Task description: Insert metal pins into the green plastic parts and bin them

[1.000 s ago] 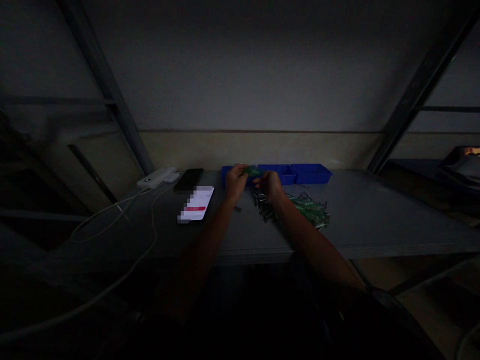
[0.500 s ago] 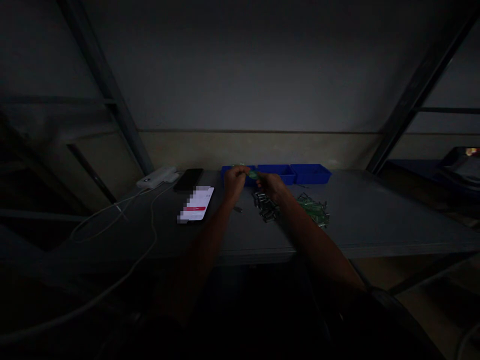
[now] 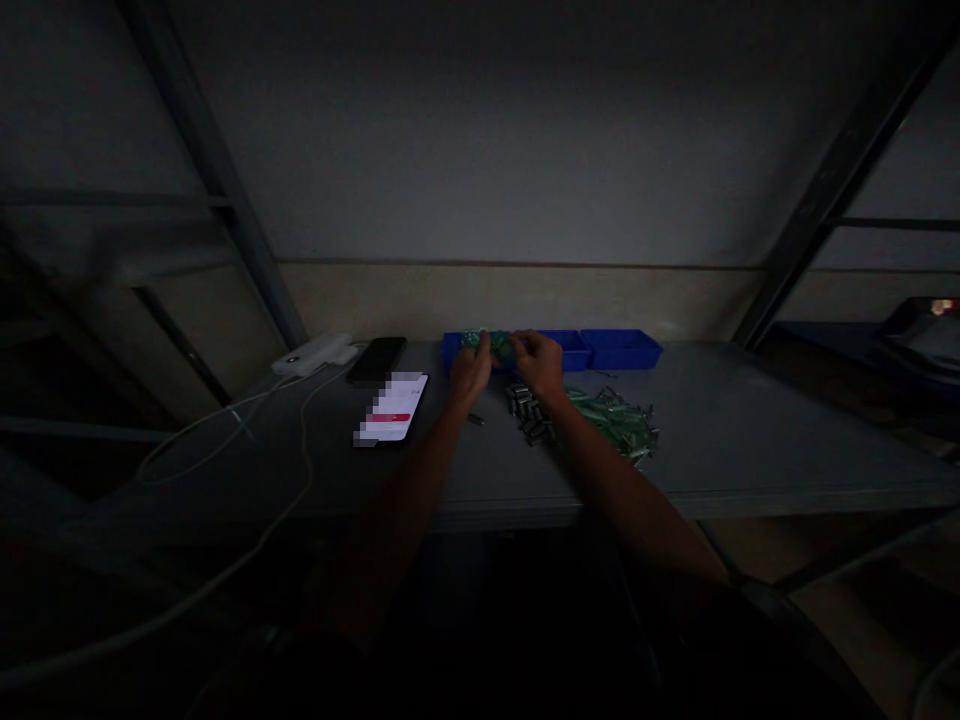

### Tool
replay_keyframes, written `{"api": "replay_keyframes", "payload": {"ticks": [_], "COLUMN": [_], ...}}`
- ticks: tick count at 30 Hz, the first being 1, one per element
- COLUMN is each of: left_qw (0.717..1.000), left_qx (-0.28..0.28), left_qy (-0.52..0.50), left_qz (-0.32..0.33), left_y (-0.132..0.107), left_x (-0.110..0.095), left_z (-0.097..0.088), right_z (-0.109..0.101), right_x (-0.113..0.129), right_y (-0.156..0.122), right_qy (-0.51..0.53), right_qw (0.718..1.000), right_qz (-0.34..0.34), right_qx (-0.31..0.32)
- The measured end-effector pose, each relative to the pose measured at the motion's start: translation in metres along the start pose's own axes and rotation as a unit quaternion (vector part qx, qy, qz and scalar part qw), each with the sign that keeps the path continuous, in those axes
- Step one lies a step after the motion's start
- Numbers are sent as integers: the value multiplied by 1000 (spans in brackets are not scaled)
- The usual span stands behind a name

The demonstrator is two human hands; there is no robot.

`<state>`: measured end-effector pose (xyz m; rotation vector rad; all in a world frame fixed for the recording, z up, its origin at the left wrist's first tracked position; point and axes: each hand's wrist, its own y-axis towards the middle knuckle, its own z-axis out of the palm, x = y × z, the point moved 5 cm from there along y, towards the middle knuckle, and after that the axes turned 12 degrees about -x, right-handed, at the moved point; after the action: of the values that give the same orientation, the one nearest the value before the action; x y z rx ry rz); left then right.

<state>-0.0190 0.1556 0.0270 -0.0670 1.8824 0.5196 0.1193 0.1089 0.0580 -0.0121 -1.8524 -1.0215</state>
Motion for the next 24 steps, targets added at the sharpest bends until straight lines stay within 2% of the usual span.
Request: {"api": "replay_keyframes", "payload": {"ticks": [6, 10, 12, 16, 18, 24], "left_qw": [979, 962, 963, 971, 972, 961], "left_qx": [2, 26, 19, -1, 6, 44], "left_qy": [-164, -196, -200, -211, -220, -263], "left_qz": [-118, -185, -178, -108, -82, -67], "left_y": [9, 7, 6, 6, 5, 2], "left_x": [16, 17, 14, 4, 1, -5], "left_z": [0, 1, -1, -4, -3, 1], "right_z": [5, 4, 3, 3, 3, 4], "right_x": [7, 7, 7, 5, 2, -21], "right_y": [-7, -7, -7, -6, -5, 3], "right_qy": [27, 39, 38, 9, 3, 59], "right_qw": [998, 998, 998, 999, 999, 989], "right_qz": [-21, -20, -21, -17, -1, 139], "right_qx": [45, 51, 50, 43, 38, -7]}}
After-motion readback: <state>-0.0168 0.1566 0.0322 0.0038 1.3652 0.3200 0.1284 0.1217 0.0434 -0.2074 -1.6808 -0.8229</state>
